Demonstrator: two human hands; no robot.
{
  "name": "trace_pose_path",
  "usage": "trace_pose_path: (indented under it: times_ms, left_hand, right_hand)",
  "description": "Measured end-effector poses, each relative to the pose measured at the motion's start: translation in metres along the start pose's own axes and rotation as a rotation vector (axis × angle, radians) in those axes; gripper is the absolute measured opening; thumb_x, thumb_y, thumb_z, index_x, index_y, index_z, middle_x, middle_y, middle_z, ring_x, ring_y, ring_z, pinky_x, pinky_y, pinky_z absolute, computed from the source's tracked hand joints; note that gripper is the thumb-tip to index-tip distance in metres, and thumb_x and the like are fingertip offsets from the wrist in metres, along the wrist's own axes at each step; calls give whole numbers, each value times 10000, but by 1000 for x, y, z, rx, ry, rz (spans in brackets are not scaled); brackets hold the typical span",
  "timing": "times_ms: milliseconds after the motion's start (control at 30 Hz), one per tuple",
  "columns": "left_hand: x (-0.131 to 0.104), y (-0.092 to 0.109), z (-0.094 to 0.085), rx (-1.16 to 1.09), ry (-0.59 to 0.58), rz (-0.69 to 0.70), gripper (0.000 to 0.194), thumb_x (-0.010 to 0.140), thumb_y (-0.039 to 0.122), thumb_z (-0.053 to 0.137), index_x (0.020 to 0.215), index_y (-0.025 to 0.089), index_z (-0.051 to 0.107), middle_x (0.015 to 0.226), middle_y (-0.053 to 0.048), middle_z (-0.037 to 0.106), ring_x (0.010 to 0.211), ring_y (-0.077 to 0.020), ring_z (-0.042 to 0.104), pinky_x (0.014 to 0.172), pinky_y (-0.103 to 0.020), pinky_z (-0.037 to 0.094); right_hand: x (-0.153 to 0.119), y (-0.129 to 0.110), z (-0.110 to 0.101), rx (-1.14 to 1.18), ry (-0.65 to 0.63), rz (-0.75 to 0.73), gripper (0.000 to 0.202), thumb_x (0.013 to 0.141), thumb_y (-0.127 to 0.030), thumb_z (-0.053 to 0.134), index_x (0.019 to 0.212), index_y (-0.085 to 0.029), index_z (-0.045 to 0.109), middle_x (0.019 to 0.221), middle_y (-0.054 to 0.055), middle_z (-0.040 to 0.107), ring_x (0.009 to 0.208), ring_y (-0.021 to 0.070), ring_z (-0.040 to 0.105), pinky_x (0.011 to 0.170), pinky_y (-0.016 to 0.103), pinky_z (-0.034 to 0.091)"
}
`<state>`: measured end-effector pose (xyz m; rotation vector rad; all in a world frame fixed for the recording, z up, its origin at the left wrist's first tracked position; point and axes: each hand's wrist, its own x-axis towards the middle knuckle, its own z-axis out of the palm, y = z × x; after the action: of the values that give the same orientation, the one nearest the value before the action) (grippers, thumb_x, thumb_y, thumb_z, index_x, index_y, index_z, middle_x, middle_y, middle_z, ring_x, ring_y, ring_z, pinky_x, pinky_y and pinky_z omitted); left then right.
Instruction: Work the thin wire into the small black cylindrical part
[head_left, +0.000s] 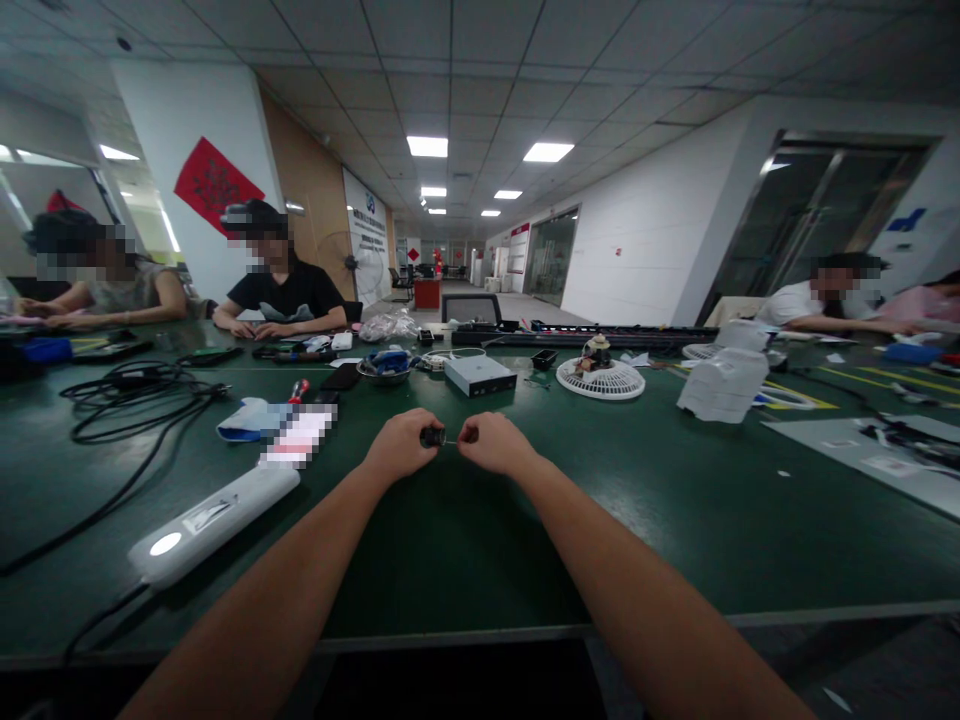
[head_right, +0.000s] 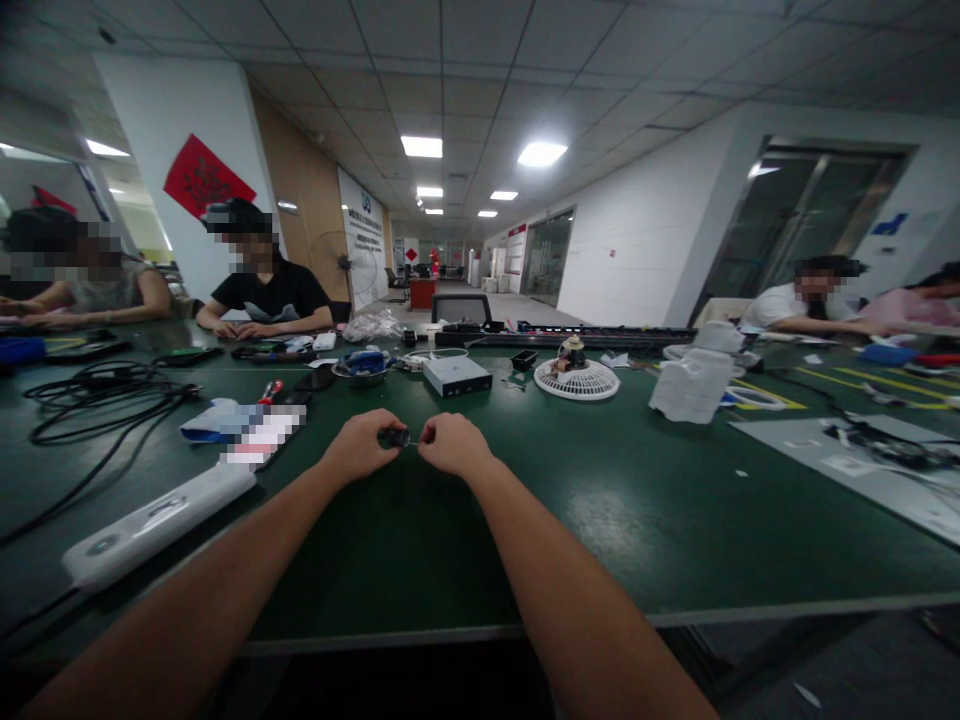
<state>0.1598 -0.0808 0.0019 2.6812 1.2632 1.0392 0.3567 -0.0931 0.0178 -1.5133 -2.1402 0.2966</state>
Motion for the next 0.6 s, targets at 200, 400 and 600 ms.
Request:
trace_pose_path:
  times_ms: [200,400,600]
  left_hand:
    - [0,-1,2,0,17,15,250,686,155,651,931,196,681,937,-35,693,881,-200,653,805,-313,508]
    - [-1,-3,2,-9,18,18,242,688,161,655,927,195,676,937,-36,694,874,-197,654,797,-310,510]
    - [-1,1,3,-14,-3,45,248,678,149,660,920,199,678,932,-31,690,876,-194,651,796,-305,507]
  right_hand:
    - [2,3,-1,9,27,25,133,773,-267,639,815,-203,747,818,51,729,741,173,644,650,249,446]
    - [4,8,1,60,-21,3,144,784,-276,630,814,-204,751,800,29,730,731,148,646,632,218,448]
    - [4,8,1,58,-61,6,110,745,-264,667,775,-206,755,778,25,730,714,148,643,633,216,447]
